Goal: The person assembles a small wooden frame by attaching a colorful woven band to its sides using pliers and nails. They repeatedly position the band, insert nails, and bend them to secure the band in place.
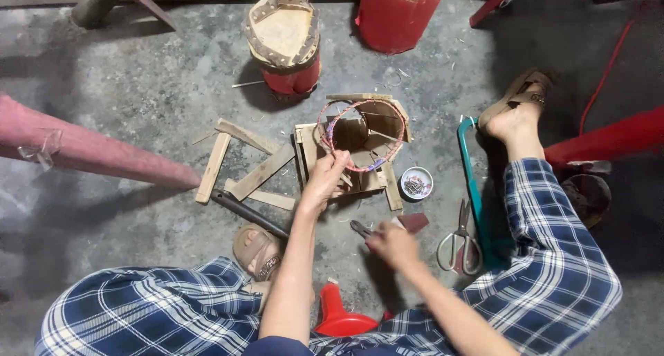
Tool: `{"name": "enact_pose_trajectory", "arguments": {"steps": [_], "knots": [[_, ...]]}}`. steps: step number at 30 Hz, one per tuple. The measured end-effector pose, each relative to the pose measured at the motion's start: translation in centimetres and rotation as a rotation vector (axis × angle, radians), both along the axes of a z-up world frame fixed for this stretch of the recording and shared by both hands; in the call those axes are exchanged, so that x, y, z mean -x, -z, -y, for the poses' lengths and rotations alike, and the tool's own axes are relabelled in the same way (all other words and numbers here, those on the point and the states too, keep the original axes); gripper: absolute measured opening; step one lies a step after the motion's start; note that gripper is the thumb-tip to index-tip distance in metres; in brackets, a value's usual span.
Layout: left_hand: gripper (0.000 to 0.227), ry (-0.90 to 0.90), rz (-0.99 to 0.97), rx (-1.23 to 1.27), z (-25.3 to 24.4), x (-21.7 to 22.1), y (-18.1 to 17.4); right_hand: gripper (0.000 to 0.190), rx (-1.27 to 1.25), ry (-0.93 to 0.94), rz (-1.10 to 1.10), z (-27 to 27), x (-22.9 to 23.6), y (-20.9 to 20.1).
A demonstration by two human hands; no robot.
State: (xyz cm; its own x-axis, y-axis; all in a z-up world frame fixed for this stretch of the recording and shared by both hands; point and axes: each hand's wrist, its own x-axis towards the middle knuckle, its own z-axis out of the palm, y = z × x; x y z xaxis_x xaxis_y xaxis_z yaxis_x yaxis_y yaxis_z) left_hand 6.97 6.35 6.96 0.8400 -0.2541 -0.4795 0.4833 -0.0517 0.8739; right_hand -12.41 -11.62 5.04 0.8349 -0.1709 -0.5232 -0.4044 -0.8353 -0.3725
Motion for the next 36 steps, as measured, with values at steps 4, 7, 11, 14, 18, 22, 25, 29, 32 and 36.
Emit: {"name": "enact_pose_trajectory", "arguments": {"steps": [4,7,11,14,18,22,25,29,32,36], "knots": [[0.039,-0.061,0.002,0.013,0.4,1.0,-1.8,0.075,0.323,-0.319,-0.176,-2.8,1.6,5.7],[0.038,-0.088,0.017,0.034,0.1,0.5,-0.6,0.053,0.428,-0.401,-0.068,-2.0,2.7,8.7],[0.036,-0.065,0.074,0.027,0.5,0.6,-0.9,0.057,0.464,-0.283,-0.064,-1.4,3.3,8.4],[0.036,-0.041,0.123,0.01,0.8,0.9,-1.3,0.046,0.455,-0.239,-0.065,-0.7,3.5,10.4],[0.038,-0.019,0.191,-0.039,0.7,1.0,-2.7,0.04,0.079,0.234,-0.357,2.7,3.1,20.5],[0.036,0.013,0.202,-0.059,0.5,1.2,-3.5,0.047,-0.483,0.577,-0.341,-0.2,-0.2,1.0],[0.037,0.019,0.211,-0.073,0.5,1.3,-3.8,0.031,-0.872,0.612,-0.245,0.5,-2.4,-8.8],[0.04,0.048,0.243,-0.144,0.0,1.6,-4.5,0.042,-1.091,0.533,-0.128,2.2,-2.9,-12.0],[0.044,0.081,0.238,-0.203,0.1,1.6,-5.2,0.048,-1.121,0.46,-0.071,2.5,-3.7,-14.8],[0.047,0.102,0.216,-0.256,0.1,1.7,-4.7,0.052,-1.031,0.414,-0.046,1.1,-5.1,-17.9]]}}
